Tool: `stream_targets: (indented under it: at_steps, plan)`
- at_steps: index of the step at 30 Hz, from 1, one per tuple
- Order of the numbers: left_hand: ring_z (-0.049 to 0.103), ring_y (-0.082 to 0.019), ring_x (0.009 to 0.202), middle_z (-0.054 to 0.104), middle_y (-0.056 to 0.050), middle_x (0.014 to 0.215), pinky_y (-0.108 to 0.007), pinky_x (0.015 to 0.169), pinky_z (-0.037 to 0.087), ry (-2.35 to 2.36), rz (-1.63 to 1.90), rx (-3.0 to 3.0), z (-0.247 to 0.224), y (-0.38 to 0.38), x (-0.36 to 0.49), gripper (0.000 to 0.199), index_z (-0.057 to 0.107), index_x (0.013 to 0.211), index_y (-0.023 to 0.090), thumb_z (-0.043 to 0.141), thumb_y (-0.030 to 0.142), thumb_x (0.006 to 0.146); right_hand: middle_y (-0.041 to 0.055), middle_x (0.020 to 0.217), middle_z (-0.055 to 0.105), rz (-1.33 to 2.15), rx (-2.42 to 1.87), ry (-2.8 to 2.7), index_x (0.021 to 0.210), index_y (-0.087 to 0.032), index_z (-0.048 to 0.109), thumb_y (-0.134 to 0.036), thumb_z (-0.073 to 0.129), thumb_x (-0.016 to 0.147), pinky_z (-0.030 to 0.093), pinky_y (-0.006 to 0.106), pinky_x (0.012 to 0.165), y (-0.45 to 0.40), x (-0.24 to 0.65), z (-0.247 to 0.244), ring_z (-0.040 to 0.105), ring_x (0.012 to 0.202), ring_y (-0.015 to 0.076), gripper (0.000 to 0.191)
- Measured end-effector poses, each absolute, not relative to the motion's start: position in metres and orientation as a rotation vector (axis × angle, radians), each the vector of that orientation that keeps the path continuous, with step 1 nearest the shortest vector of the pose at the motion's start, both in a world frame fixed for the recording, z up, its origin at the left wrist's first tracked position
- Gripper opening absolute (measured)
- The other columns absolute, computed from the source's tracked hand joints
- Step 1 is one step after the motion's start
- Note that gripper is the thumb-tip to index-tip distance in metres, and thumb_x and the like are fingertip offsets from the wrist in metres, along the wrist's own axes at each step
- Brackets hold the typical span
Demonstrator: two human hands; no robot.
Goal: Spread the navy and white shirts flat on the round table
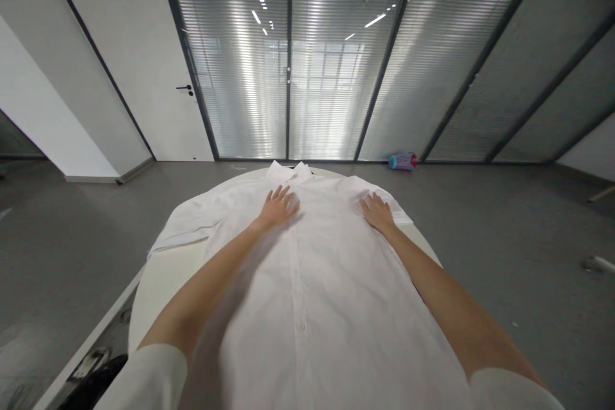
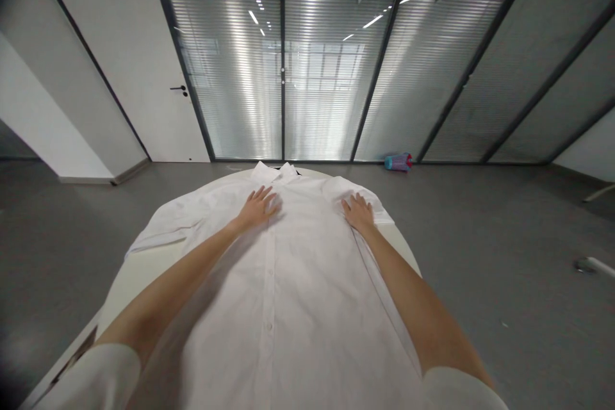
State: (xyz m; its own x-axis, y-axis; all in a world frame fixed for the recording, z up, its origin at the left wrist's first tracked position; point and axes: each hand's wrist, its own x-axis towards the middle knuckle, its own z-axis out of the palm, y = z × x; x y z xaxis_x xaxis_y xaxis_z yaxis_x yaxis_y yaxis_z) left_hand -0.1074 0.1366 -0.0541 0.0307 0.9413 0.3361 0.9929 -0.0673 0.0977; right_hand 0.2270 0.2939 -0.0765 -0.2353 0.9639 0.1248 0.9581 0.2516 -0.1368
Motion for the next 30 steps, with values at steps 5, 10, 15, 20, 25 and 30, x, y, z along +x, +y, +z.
stream_targets:
  at_steps: [5, 10, 15, 20, 25, 30]
  plan:
    - [0.019, -0.032, 0.152, 0.026, -0.013, 0.164, -0.053, 0.122, 0.014, -2.097, -0.324, -2.288, -0.075, 0.142, -0.081, 0.074, 0.037, 0.154, 0.019, 0.036, 0.065, 0.097, 0.0096, 0.165, 0.023, 0.071, -1.754, -2.509, 0.156, -0.022, 0.035, -0.058, 0.015, 0.101, 0.019, 0.056, 0.120, 0.278, 0.236, -0.080, 0.022, 0.151, 0.0318, 0.068]
    - [0.021, -0.033, 0.152, 0.024, -0.015, 0.164, -0.053, 0.122, 0.017, -2.143, -0.305, -2.281, -0.084, 0.142, -0.087, 0.075, 0.035, 0.156, 0.017, 0.036, 0.064, 0.097, 0.0095, 0.164, 0.026, 0.001, -1.810, -2.429, 0.156, -0.016, 0.034, -0.058, 0.016, 0.101, 0.017, 0.053, 0.121, 0.269, 0.246, -0.086, 0.021, 0.151, 0.0307, 0.072]
    - [0.028, -0.032, 0.149, 0.034, -0.014, 0.160, -0.055, 0.120, 0.024, -2.174, -0.416, -2.225, -0.073, 0.125, -0.073, 0.056, 0.047, 0.149, 0.018, 0.034, 0.048, 0.103, 0.0079, 0.164, 0.026, 0.033, -1.816, -2.391, 0.156, -0.017, 0.035, -0.057, 0.018, 0.101, 0.018, 0.052, 0.121, 0.269, 0.245, -0.088, 0.023, 0.150, 0.0300, 0.071]
    - [0.023, -0.031, 0.151, 0.036, -0.007, 0.160, -0.057, 0.122, 0.019, -1.867, -0.657, -2.495, -0.050, 0.057, -0.034, 0.052, 0.052, 0.145, 0.027, 0.033, 0.051, 0.103, 0.0093, 0.164, 0.027, -0.004, -1.790, -2.389, 0.154, -0.017, 0.038, -0.057, 0.019, 0.101, 0.020, 0.051, 0.120, 0.270, 0.246, -0.090, 0.024, 0.150, 0.0301, 0.069]
    - [0.016, -0.032, 0.153, 0.026, -0.008, 0.164, -0.059, 0.123, 0.008, -1.432, -0.496, -2.874, -0.053, -0.013, -0.004, 0.072, 0.032, 0.157, 0.029, 0.042, 0.065, 0.096, 0.0092, 0.164, 0.027, 0.016, -1.792, -2.384, 0.155, -0.016, 0.037, -0.056, 0.021, 0.101, 0.020, 0.051, 0.120, 0.268, 0.247, -0.088, 0.024, 0.150, 0.0299, 0.069]
    - [0.023, -0.034, 0.151, 0.029, -0.011, 0.162, -0.058, 0.122, 0.009, -1.371, -0.448, -2.932, -0.065, -0.021, 0.000, 0.073, 0.031, 0.157, 0.028, 0.043, 0.065, 0.095, 0.0081, 0.163, 0.030, 0.087, -1.789, -2.343, 0.152, -0.019, 0.041, -0.055, 0.025, 0.102, 0.018, 0.051, 0.121, 0.269, 0.247, -0.084, 0.024, 0.150, 0.0287, 0.064]
